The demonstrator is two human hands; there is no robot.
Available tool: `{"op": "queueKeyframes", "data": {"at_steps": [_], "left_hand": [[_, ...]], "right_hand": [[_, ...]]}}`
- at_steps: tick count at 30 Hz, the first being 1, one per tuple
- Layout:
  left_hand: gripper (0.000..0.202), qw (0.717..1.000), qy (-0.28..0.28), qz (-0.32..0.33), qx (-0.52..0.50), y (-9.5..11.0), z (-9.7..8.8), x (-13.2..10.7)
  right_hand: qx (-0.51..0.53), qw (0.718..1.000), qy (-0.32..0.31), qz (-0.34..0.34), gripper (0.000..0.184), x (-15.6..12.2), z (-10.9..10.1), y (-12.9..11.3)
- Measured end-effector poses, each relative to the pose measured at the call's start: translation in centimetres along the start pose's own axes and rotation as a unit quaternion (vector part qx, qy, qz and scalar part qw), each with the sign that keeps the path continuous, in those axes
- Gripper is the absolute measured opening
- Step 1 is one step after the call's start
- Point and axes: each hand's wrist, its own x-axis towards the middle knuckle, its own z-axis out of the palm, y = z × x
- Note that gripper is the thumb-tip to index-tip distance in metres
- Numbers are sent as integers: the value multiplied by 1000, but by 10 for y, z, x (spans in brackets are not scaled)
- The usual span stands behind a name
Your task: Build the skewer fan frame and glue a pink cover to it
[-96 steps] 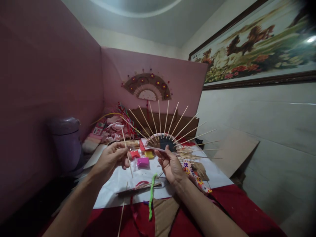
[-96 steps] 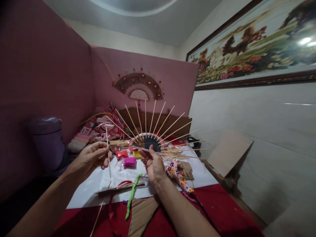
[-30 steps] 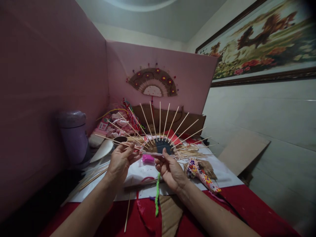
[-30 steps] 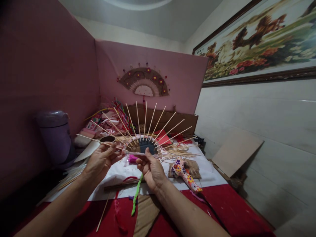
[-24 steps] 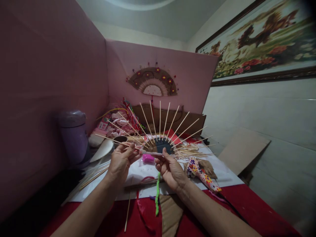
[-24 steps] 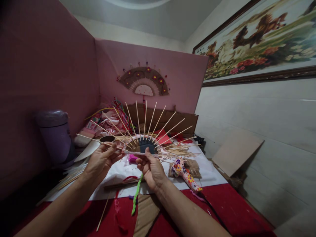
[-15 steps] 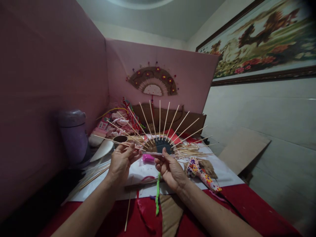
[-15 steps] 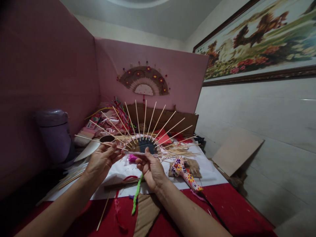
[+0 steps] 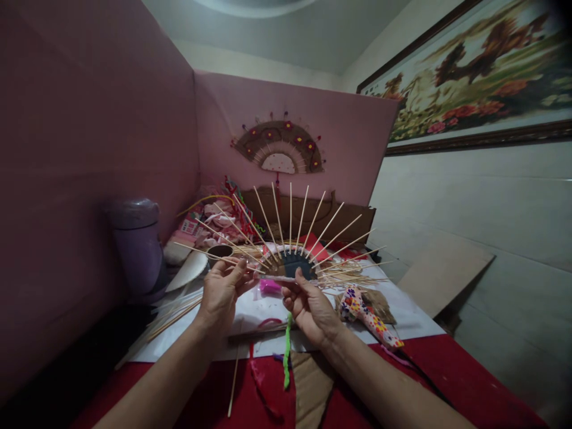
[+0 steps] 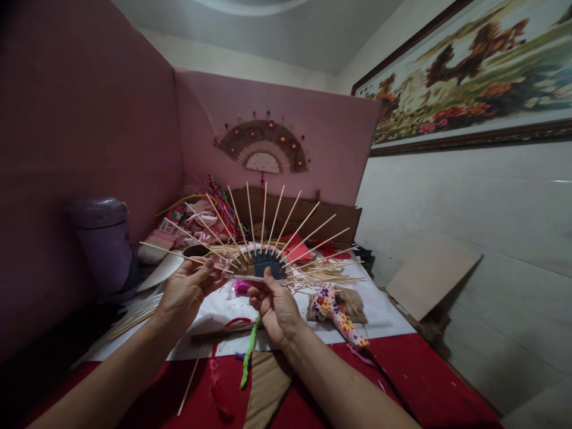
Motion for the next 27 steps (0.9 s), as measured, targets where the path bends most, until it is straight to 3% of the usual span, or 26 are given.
{"op": "queueKeyframes", "data": {"at_steps": [27], "left_hand": [[27,1000,-13,-2,25,0,-4,3]], "right_hand": [[0,1000,0,-1,17,1,-3,2]]}}
